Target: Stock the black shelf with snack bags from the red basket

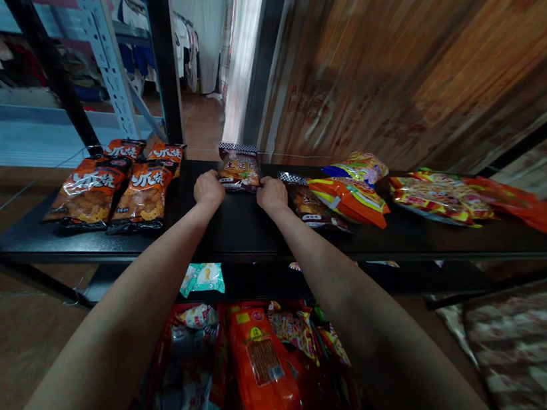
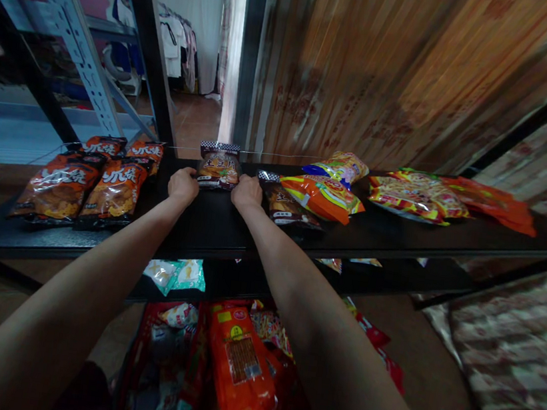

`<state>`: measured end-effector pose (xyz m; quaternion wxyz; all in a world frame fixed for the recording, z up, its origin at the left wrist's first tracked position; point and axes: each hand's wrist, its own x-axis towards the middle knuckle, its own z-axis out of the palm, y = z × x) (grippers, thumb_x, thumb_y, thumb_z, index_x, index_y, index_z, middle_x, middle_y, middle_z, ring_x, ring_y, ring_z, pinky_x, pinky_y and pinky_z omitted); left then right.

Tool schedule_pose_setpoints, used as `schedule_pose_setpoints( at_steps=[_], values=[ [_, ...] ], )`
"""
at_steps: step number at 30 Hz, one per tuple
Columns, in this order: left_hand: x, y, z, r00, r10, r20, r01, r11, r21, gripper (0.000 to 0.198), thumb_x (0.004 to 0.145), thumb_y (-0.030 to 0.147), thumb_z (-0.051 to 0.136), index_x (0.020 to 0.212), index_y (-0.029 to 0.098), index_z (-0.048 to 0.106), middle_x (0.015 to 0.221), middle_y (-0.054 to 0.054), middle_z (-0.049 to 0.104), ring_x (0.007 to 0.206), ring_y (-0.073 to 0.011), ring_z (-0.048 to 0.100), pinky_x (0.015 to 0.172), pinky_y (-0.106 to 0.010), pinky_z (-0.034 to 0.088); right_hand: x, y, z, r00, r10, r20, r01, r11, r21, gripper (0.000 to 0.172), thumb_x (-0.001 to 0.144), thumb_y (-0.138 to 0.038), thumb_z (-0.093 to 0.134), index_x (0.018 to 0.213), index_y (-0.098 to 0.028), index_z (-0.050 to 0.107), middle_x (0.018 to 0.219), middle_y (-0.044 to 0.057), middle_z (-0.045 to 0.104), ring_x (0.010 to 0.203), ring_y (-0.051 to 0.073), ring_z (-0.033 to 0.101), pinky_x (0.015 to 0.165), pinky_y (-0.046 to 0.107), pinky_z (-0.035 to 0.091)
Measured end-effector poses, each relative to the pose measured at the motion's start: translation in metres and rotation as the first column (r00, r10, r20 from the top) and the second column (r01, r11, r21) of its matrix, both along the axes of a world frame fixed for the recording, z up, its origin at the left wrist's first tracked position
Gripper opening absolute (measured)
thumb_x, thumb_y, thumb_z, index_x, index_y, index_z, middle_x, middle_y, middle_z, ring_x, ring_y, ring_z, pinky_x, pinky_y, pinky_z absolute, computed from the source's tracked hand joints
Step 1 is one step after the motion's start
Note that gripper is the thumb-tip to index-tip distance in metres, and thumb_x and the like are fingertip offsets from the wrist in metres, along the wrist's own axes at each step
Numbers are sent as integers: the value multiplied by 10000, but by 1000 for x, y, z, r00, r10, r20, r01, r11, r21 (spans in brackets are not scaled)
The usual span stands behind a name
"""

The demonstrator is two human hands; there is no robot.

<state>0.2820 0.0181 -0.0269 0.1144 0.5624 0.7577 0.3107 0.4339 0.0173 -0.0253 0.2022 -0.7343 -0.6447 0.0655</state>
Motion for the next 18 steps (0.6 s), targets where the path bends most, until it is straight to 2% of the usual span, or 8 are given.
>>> schedule_pose_setpoints(
  at_steps=[10, 14, 18],
  values=[
    [3, -11, 3, 999, 46, 20, -46, 999, -9, 342, 834, 94, 459, 1115, 152, 646, 1164, -188, 610, 1033, -262, 619, 861, -338, 476, 3, -14, 4, 998, 40, -46, -38, 999, 30, 364, 868, -218, 481, 1214, -169, 581, 1166, 141, 609, 1047, 226, 605, 911, 301, 452],
    [8, -32, 13, 998, 48, 43, -49, 998, 42, 363, 847, 101, 436, 1151, 145, 629, 1177, -184, 582, 1008, -247, 625, 864, -320, 466, 0, -24, 5, 997, 47, -61, -44, 998, 54, 423, 854, -199, 498, 1275, -162, 528, 1202, 152, 570, 1050, 230, 602, 925, 306, 447],
    [11, -67, 18, 998, -26, 60, 15, 983, 182, 344, 873, 134, 409, 1121, 171, 645, 1099, -128, 618, 1013, -208, 619, 904, -287, 448, -5, -42, 7, 991, 98, -93, -86, 988, 125, 456, 838, -165, 492, 1292, -142, 507, 1261, 161, 516, 1020, 217, 608, 951, 306, 438]
  ],
)
